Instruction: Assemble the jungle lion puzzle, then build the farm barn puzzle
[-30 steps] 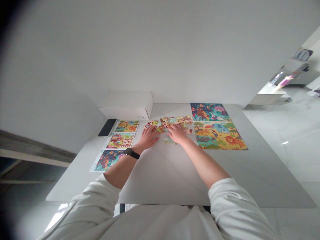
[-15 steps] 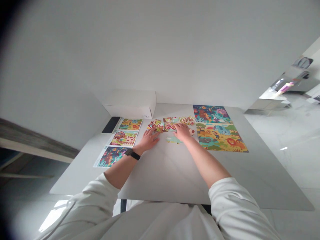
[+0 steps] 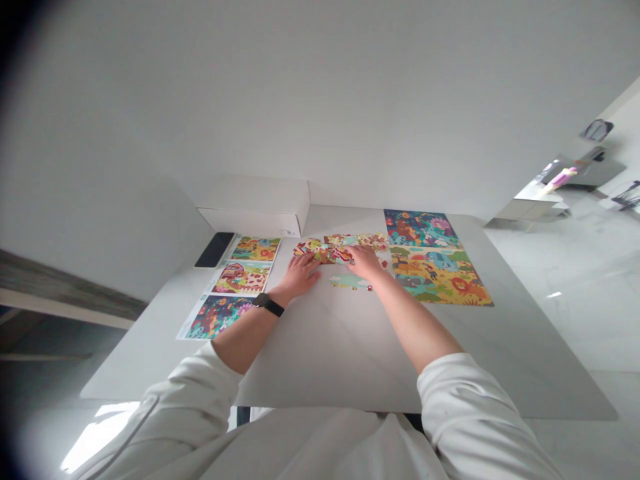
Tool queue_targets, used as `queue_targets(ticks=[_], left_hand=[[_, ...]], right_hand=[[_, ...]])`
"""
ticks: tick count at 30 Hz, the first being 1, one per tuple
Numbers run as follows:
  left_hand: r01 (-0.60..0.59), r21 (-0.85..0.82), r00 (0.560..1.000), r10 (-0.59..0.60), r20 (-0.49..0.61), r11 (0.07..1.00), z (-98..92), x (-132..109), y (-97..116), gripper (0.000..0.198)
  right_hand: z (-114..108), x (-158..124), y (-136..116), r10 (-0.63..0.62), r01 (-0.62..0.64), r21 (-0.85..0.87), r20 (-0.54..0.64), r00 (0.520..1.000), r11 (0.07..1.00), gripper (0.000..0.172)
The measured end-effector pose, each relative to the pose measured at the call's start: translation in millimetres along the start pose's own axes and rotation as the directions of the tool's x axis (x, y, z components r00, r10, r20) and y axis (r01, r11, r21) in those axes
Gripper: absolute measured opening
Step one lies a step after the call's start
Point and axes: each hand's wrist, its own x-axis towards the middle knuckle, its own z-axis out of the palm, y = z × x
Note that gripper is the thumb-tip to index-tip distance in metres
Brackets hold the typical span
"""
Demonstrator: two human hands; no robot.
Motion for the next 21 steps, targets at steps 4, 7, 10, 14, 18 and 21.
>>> queue_targets(ticks=[4,7,10,14,18,21], left_hand=[[0.027,0.009,1.0,-0.027,-0.01,1.0,0.6,2.9,-1.8,0.054],[0.041,0.011,0.999,-0.041,-0.015,0.999,1.8,4.4,-4.1,0.055],[0.033,0.017,0.999,-0.032,-0.018,0.999,2.1,6.6,-5.6,0.056],[0.06,0.036,0.998,-0.06,-0.014,0.998,0.3,11.0,-4.8,0.058],[0.09,0.025,0.996,-0.089,-0.011,0.996,-1.8,15.1,-1.2,0.057],[0.074,0.01,0.997,-0.074,-0.01,0.997,-2.1,17.0,2.6,0.058]], right_hand=[[1.5,-0.2,0.4,-0.035,0.035,0.013,-0.014,0.999,0.999,0.057],[1.3,-1.4,3.9,-0.055,0.057,0.028,-0.046,0.997,0.998,0.056],[-4.6,-4.2,12.6,-0.06,0.064,0.03,-0.107,0.992,0.997,0.055],[-20.2,-12.1,30.8,0.02,-0.019,0.005,-0.191,0.981,1.0,0.054],[-30.2,-21.7,45.0,0.135,-0.138,-0.001,-0.167,0.977,0.99,0.057],[-29.1,-25.8,45.3,0.206,-0.211,-0.047,-0.098,0.974,0.976,0.058]])
